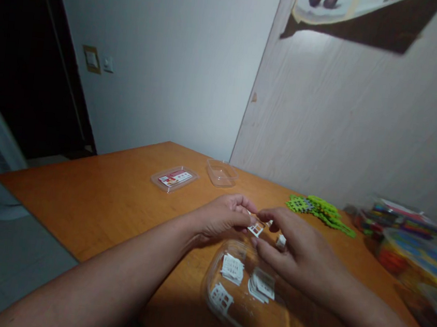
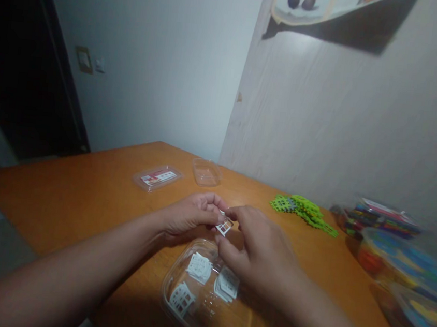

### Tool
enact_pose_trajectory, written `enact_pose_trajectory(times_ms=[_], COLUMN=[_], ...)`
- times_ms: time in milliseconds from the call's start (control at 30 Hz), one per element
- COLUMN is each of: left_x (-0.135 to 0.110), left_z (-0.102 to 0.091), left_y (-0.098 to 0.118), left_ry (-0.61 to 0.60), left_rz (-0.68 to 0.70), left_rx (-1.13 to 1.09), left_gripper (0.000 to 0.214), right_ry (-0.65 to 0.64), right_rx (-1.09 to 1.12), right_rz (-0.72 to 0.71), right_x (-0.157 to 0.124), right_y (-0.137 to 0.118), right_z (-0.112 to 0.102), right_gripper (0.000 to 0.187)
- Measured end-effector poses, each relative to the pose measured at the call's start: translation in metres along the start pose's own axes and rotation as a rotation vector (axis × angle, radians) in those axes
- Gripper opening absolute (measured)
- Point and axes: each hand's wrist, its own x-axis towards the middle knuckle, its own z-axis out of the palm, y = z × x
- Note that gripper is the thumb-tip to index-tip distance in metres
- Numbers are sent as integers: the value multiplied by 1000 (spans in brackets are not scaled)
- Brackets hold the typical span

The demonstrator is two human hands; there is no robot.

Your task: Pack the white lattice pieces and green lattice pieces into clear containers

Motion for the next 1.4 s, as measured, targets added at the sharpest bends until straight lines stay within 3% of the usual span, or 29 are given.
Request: enact_pose_trajectory(times_ms=[100, 367, 567, 767, 1100, 1233, 1400], left_x=[0, -3, 3, 9, 2, 1, -2], left_z=[0, 6, 1, -2, 2, 0, -4], left_y=[0, 5, 1, -9, -7, -4, -4], left_ry=[0, -20, 46, 71, -42, -135, -260], left_rz=[1, 11, 24, 11, -19, -64, -137], left_rx=[27, 15, 137, 225, 302, 358, 396], left_gripper=[36, 31, 24, 25, 27, 29, 24], right_ry=[-12, -54, -294, -550, -676, -629, -407], right_rx=[-102, -147, 7, 45, 77, 99, 145], right_rz=[40, 102, 192, 245, 316, 398, 383], right_x=[-1, -4, -6, -34, -51, -51, -50], right_y=[0, -3, -9, -20, -27, -20, 20], right_z=[0, -4, -28, -37, -28, -41, -52], right_gripper=[16, 17, 9, 4, 4, 20, 23])
